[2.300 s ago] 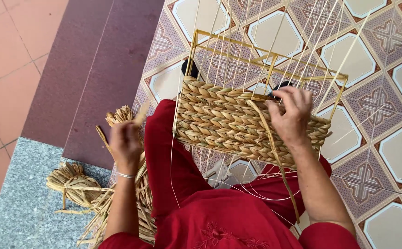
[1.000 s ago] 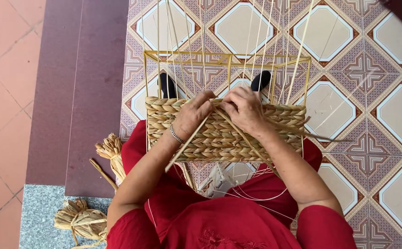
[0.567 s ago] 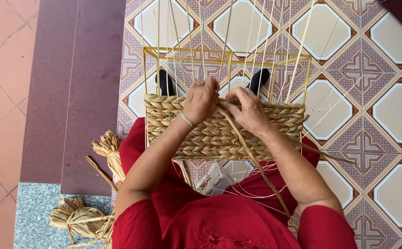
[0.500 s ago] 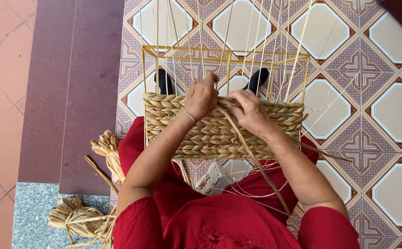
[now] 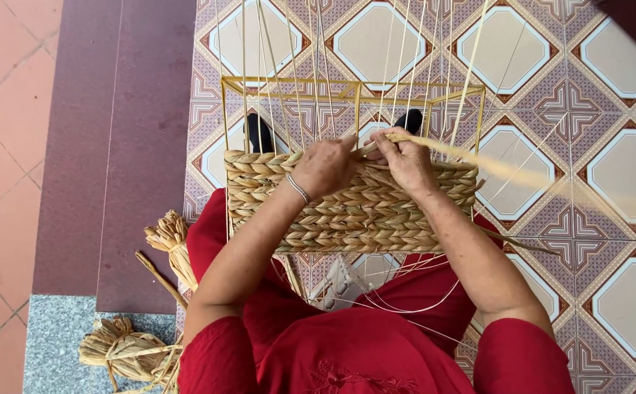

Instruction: The person weaves dried plant fiber strips onto a metal basket frame by hand, picking up strands from bundles and threading them through the frame.

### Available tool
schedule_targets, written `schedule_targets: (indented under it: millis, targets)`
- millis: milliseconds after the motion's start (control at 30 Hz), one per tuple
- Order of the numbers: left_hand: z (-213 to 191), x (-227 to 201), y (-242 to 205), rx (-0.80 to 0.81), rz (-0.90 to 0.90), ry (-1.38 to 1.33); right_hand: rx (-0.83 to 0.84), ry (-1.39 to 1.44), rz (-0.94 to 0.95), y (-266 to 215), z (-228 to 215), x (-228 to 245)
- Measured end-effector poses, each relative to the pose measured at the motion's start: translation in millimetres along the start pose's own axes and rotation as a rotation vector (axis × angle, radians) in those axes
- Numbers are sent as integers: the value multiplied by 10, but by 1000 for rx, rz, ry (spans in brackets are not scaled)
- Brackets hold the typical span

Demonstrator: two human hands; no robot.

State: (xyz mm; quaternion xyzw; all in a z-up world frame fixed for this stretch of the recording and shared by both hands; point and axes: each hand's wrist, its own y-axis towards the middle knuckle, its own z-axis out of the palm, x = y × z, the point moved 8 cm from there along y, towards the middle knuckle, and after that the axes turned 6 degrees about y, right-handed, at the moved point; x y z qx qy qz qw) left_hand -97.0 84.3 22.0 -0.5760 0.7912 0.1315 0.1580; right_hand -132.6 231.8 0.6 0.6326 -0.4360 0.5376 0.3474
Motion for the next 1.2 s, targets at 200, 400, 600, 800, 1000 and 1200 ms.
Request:
schedule_targets:
  millis: [200, 400, 600, 800, 1000, 1200]
  targets:
    - [41, 153, 59, -213, -170, -102, 142, -154, -151, 114, 110, 172]
    - [280, 444, 241, -153, -314, -121, 218, -270, 273, 288, 258, -103]
    - [529, 411, 372, 271, -290, -6, 242, 40, 349, 434, 255, -325]
    - [513, 471, 289, 342, -249, -287, -32, 157, 341, 361, 97, -475]
    - [326, 408, 277, 291, -216, -257, -76, -230, 391, 205, -38, -292]
    - [205, 268, 254, 273, -283, -33, -116, 826, 259, -313, -208, -348]
